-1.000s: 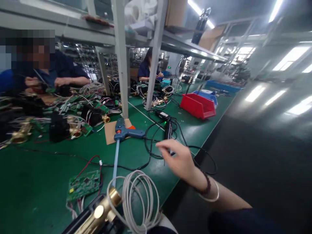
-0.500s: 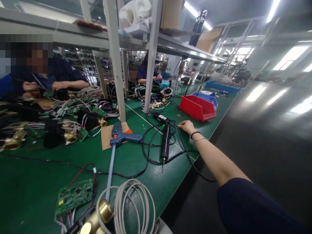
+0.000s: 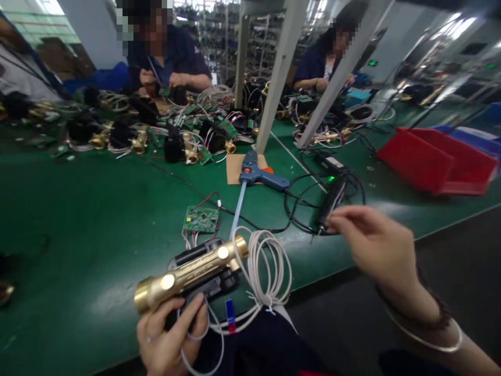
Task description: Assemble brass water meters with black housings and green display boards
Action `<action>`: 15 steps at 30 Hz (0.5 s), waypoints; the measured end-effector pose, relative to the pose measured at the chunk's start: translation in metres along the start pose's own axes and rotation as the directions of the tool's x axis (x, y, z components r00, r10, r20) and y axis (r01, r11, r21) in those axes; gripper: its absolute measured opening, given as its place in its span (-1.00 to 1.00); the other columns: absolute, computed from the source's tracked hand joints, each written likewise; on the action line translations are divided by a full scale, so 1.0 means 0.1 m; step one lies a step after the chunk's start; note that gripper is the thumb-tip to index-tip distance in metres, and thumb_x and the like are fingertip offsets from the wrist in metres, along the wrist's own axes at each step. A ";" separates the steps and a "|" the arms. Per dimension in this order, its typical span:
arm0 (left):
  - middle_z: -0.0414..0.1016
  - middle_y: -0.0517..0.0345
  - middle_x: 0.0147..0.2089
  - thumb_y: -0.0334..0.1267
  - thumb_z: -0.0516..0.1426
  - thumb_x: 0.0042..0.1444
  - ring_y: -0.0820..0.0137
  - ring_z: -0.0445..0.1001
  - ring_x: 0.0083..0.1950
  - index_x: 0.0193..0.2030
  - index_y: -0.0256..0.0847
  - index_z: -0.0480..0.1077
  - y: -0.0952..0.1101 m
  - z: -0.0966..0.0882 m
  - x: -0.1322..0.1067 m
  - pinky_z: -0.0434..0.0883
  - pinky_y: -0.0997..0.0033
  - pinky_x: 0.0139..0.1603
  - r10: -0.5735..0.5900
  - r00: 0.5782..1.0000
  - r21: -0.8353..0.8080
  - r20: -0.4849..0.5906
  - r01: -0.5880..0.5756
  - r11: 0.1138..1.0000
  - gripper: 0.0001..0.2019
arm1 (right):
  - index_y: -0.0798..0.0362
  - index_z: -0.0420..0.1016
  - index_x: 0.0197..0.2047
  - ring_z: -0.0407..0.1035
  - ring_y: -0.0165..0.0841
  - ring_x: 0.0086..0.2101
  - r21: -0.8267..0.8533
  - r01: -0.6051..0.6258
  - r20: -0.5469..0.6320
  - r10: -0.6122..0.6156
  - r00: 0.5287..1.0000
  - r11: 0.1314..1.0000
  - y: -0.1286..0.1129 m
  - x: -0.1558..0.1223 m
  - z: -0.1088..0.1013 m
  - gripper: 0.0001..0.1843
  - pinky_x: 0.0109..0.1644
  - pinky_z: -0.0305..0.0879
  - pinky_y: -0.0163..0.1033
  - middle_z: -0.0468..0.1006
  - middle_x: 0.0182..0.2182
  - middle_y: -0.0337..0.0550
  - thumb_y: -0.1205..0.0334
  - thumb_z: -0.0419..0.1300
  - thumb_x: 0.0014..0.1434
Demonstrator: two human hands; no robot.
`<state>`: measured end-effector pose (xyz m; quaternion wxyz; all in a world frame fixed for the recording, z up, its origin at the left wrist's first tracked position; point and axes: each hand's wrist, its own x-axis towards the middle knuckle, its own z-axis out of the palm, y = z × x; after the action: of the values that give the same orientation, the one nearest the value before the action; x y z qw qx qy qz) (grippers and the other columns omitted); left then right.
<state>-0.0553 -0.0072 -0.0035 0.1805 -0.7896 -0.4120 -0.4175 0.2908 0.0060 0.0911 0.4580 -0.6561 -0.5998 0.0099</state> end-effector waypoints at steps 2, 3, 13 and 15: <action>0.36 0.16 -0.36 -0.34 0.21 0.09 0.47 0.39 -0.37 -0.37 -0.16 0.52 0.06 0.00 0.08 0.28 0.42 -0.32 -0.037 0.999 0.007 -0.006 0.037 0.999 -0.94 | 0.03 0.44 -0.35 0.43 -0.41 -0.42 0.155 0.319 0.173 -0.343 0.923 0.935 -0.43 -0.31 0.23 -0.87 -0.32 0.36 -0.34 0.52 -0.46 -0.23 0.26 0.15 0.26; 0.36 0.16 -0.35 -0.33 0.20 0.11 0.47 0.40 -0.36 -0.37 -0.17 0.52 0.09 0.00 0.11 0.29 0.41 -0.30 -0.060 0.998 0.002 -0.006 0.060 0.998 -0.94 | 0.05 0.44 -0.32 0.42 -0.41 -0.40 0.232 0.399 0.233 -0.449 0.863 0.887 -0.60 -0.44 0.36 -0.87 -0.30 0.35 -0.35 0.52 -0.43 -0.20 0.29 0.12 0.28; 0.38 0.11 -0.31 -0.34 0.18 0.14 0.40 0.39 -0.30 -0.29 -0.19 0.49 0.14 -0.01 0.04 0.32 0.34 -0.18 -0.148 0.989 -0.072 0.007 0.149 0.986 -0.95 | 0.17 0.46 -0.34 0.19 -0.31 -0.49 0.156 0.670 0.441 -0.658 0.610 0.725 -1.04 -0.73 1.12 -0.62 -0.48 0.07 -0.22 0.41 -0.50 -0.14 0.39 -0.14 0.36; 0.36 0.11 -0.32 -0.36 0.17 0.15 0.41 0.38 -0.33 -0.29 -0.20 0.48 0.12 -0.01 0.06 0.31 0.37 -0.24 -0.112 0.994 -0.078 0.000 0.112 0.991 -0.95 | 0.16 0.45 -0.35 0.19 -0.32 -0.47 0.159 0.671 0.477 -0.651 0.590 0.724 -1.04 -0.74 1.13 -0.69 -0.47 0.08 -0.22 0.40 -0.48 -0.15 0.39 -0.08 0.33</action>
<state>-0.0439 -0.0117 0.0027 0.1269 -0.7707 -0.4386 -0.4444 0.1256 -0.0003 0.0495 0.2436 -0.3685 -0.8972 -0.0019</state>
